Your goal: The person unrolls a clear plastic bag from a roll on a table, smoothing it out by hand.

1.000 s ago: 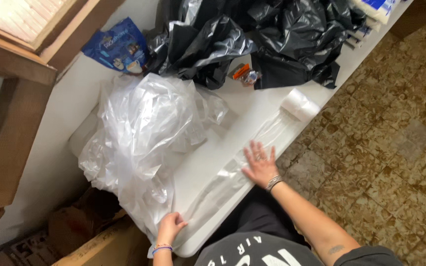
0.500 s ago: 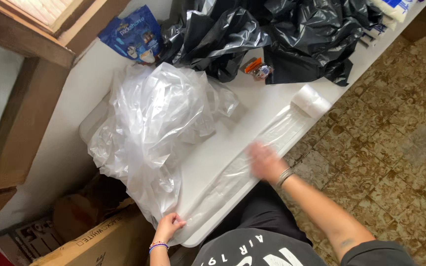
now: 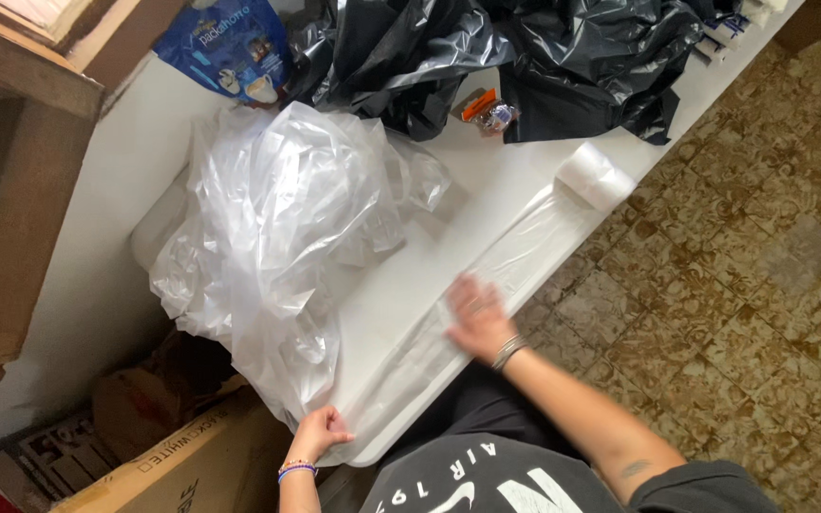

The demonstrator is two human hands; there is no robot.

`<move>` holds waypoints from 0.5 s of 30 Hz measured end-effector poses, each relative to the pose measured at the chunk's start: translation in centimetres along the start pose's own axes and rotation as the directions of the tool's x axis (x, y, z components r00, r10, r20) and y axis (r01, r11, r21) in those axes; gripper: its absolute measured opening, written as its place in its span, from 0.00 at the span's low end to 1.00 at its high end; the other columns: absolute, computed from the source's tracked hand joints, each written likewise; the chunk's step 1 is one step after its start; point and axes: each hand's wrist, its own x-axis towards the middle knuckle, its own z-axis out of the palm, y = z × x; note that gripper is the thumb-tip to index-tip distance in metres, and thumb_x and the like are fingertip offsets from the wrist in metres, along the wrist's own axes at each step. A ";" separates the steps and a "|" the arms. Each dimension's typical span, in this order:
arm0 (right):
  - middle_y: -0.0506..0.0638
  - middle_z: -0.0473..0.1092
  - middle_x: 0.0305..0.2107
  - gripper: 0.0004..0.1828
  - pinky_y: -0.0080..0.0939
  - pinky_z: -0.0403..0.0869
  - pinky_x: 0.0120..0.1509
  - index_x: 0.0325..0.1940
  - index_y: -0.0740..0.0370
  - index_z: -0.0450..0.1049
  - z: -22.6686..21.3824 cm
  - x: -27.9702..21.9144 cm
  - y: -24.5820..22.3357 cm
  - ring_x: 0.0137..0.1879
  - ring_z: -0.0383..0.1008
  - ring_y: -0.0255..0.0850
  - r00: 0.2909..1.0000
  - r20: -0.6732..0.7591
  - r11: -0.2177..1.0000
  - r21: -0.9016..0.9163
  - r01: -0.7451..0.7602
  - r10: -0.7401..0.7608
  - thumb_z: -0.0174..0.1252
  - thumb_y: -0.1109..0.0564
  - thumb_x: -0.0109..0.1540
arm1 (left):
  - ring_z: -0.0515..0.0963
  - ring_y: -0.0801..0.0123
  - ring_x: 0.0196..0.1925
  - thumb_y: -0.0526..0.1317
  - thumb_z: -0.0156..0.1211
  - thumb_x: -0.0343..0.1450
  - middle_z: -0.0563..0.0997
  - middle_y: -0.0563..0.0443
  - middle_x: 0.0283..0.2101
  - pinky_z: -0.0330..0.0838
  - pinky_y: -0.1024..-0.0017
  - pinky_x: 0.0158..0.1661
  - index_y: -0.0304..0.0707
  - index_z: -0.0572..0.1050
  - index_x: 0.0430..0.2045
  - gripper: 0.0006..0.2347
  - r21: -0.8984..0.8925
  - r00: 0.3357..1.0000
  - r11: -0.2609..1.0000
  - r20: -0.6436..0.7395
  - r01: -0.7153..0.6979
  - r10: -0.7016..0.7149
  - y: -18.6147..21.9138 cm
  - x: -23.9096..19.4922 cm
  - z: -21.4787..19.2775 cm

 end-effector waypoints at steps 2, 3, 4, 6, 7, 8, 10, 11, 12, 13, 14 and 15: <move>0.64 0.39 0.78 0.54 0.73 0.38 0.80 0.81 0.60 0.42 0.3 -1.5 -5.1 0.83 0.35 0.58 0.979 -0.078 0.969 0.152 0.196 -0.186 0.41 0.26 0.60 | 0.68 0.76 0.27 0.46 0.85 0.54 0.71 0.62 0.21 0.60 0.77 0.33 0.48 0.70 0.19 0.20 0.032 0.999 0.999 -0.030 -0.024 0.024 -0.2 0.4 0.2; 0.64 0.39 0.78 0.54 0.73 0.38 0.80 0.81 0.60 0.42 -0.5 -2.4 -6.8 0.83 0.35 0.58 0.979 -0.078 0.969 0.152 0.197 -0.187 0.41 0.26 0.60 | 0.68 0.76 0.27 0.46 0.85 0.54 0.71 0.62 0.21 0.60 0.77 0.33 0.48 0.70 0.19 0.20 0.031 0.999 0.999 -0.031 -0.024 0.025 -0.2 0.2 0.5; 0.63 0.42 0.77 0.49 0.74 0.40 0.78 0.80 0.58 0.45 -1.4 -3.0 -8.3 0.83 0.38 0.59 0.926 -0.101 0.877 0.298 0.376 -0.363 0.44 0.29 0.63 | 0.67 0.75 0.26 0.46 0.85 0.55 0.69 0.62 0.21 0.59 0.77 0.32 0.48 0.68 0.17 0.21 0.042 0.998 0.998 -0.047 -0.044 0.046 -0.1 0.1 0.4; 0.61 0.44 0.76 0.44 0.75 0.42 0.76 0.80 0.55 0.48 -1.5 -4.1 -10.8 0.82 0.41 0.61 0.842 -0.154 0.737 0.420 0.529 -0.517 0.47 0.33 0.66 | 0.66 0.75 0.26 0.45 0.84 0.56 0.67 0.61 0.20 0.58 0.76 0.32 0.47 0.65 0.15 0.23 0.058 0.995 0.996 -0.069 -0.072 0.076 0.3 -0.2 0.4; 0.63 0.49 0.75 0.35 0.66 0.53 0.74 0.78 0.59 0.52 -0.7 -4.7 -11.7 0.77 0.51 0.60 0.721 -0.159 0.553 0.538 0.636 -0.675 0.47 0.46 0.68 | 0.69 0.75 0.26 0.47 0.84 0.56 0.70 0.61 0.21 0.60 0.76 0.32 0.48 0.68 0.16 0.20 0.093 0.995 0.994 -0.087 -0.050 0.058 0.5 -0.5 0.5; 0.64 0.54 0.74 0.29 0.57 0.64 0.73 0.76 0.63 0.56 0.2 -5.3 -12.3 0.73 0.62 0.58 0.569 -0.187 0.342 0.638 0.690 -0.801 0.47 0.59 0.70 | 0.72 0.75 0.26 0.48 0.83 0.56 0.73 0.62 0.21 0.62 0.75 0.33 0.49 0.71 0.17 0.18 0.125 0.993 0.992 -0.105 -0.030 0.044 0.8 -0.5 0.8; 0.58 0.65 0.48 0.12 0.56 0.70 0.52 0.51 0.60 0.65 -4.6 -3.5 -9.9 0.52 0.70 0.56 0.651 0.029 0.529 0.611 0.590 -0.759 0.50 0.60 0.64 | 0.73 0.71 0.28 0.50 0.81 0.55 0.74 0.60 0.21 0.64 0.72 0.34 0.49 0.69 0.16 0.19 0.152 0.987 0.988 -0.151 -0.035 0.058 0.3 -0.2 1.2; 0.53 0.75 0.23 0.06 0.56 0.76 0.31 0.27 0.56 0.74 -7.1 -2.7 -8.7 0.30 0.77 0.54 0.702 0.236 0.689 0.548 0.475 -0.672 0.53 0.61 0.57 | 0.75 0.68 0.29 0.52 0.79 0.54 0.76 0.58 0.22 0.65 0.70 0.35 0.49 0.67 0.16 0.20 0.175 0.980 0.984 -0.191 -0.027 0.061 0.1 0.0 1.5; 0.53 0.75 0.23 0.06 0.56 0.76 0.31 0.27 0.56 0.74 -6.6 -2.9 -6.7 0.30 0.77 0.54 0.703 0.240 0.695 0.536 0.479 -0.670 0.53 0.61 0.57 | 0.75 0.68 0.29 0.52 0.79 0.54 0.76 0.58 0.22 0.65 0.70 0.35 0.49 0.67 0.16 0.20 0.169 0.978 0.985 -0.195 -0.038 0.071 -0.8 0.3 1.9; 0.52 0.70 0.22 0.03 0.54 0.73 0.32 0.29 0.56 0.68 -6.1 -3.1 -4.5 0.30 0.73 0.53 0.867 0.014 0.704 0.590 0.395 -0.498 0.53 0.60 0.58 | 0.74 0.68 0.28 0.53 0.78 0.53 0.76 0.56 0.21 0.65 0.68 0.34 0.48 0.67 0.15 0.20 0.159 0.975 0.985 -0.201 -0.064 0.096 -1.6 0.6 2.3; 0.51 0.65 0.21 0.06 0.52 0.70 0.33 0.30 0.55 0.62 -5.5 -2.3 -1.4 0.29 0.68 0.53 0.942 -0.209 0.687 0.645 0.335 -0.263 0.54 0.60 0.58 | 0.73 0.67 0.26 0.53 0.77 0.51 0.76 0.55 0.20 0.65 0.67 0.33 0.48 0.67 0.14 0.20 0.147 0.967 0.984 -0.218 -0.099 0.130 -1.4 1.9 2.2; 0.51 0.65 0.21 0.06 0.52 0.70 0.33 0.30 0.55 0.62 -5.7 -2.3 1.1 0.29 0.68 0.53 0.937 -0.221 0.700 0.623 0.349 -0.270 0.54 0.60 0.58 | 0.73 0.67 0.26 0.53 0.77 0.51 0.76 0.55 0.20 0.65 0.67 0.33 0.48 0.67 0.14 0.20 0.138 0.961 0.983 -0.233 -0.120 0.150 -1.5 2.1 2.5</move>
